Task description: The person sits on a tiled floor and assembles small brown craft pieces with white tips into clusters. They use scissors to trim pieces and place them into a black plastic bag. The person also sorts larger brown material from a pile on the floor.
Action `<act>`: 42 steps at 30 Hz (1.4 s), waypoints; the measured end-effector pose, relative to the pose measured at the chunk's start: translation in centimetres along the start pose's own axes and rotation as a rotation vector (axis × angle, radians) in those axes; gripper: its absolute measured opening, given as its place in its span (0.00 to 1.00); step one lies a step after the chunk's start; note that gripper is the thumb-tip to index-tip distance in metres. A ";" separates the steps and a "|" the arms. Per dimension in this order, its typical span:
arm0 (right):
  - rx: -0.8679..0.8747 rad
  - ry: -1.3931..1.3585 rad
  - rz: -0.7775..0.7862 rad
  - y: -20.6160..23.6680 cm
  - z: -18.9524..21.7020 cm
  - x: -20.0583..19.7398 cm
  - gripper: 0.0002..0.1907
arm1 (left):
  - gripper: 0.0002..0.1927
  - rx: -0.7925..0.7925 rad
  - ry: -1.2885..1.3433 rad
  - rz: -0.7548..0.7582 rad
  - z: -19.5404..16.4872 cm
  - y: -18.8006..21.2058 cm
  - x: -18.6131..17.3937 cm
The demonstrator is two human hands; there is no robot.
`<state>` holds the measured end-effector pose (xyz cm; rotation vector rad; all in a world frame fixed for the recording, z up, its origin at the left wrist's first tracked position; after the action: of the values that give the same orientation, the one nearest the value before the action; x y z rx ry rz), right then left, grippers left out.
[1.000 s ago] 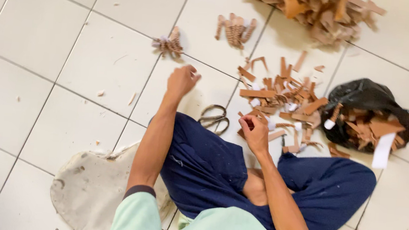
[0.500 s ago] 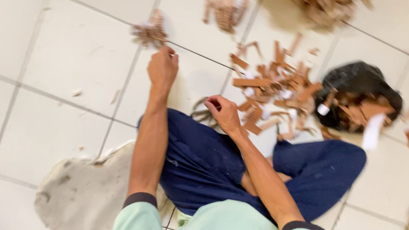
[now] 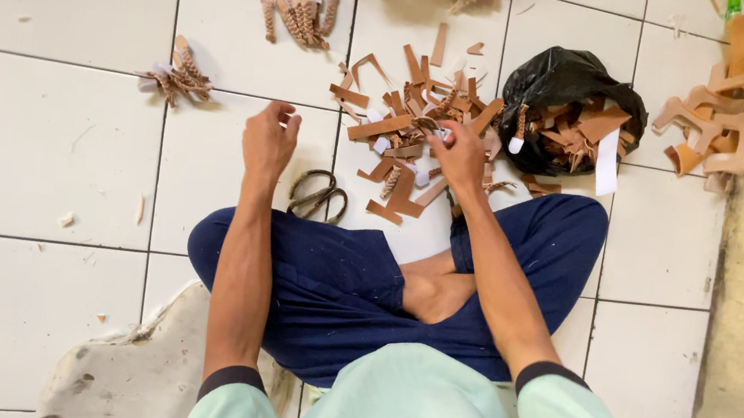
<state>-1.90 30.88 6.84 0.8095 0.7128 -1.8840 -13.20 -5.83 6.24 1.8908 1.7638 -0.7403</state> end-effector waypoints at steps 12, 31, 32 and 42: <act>-0.300 -0.339 0.041 7.0 7.7 -1.2 0.13 | 0.21 0.184 0.818 0.653 -11.0 8.9 12.3; -0.213 0.232 0.222 -5.2 0.2 0.9 0.10 | 0.18 -0.210 0.623 0.228 -4.8 4.7 8.4; -0.239 0.211 0.159 -5.1 0.3 -0.2 0.13 | 0.19 -0.209 0.620 0.223 -4.7 4.6 8.5; -0.494 0.166 0.013 -1.7 3.4 -2.9 0.06 | 0.20 -0.172 0.510 0.223 -5.3 4.6 8.3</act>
<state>-3.18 30.51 11.45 0.6488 1.2123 -1.5411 -7.91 3.49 4.62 2.2373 1.7780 -0.0167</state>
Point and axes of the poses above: each hand's wrist, its own y-axis away from the middle knuckle, its own x-axis out of the palm, z = x × y, the point moved 10 cm from there along -y, towards the middle knuckle
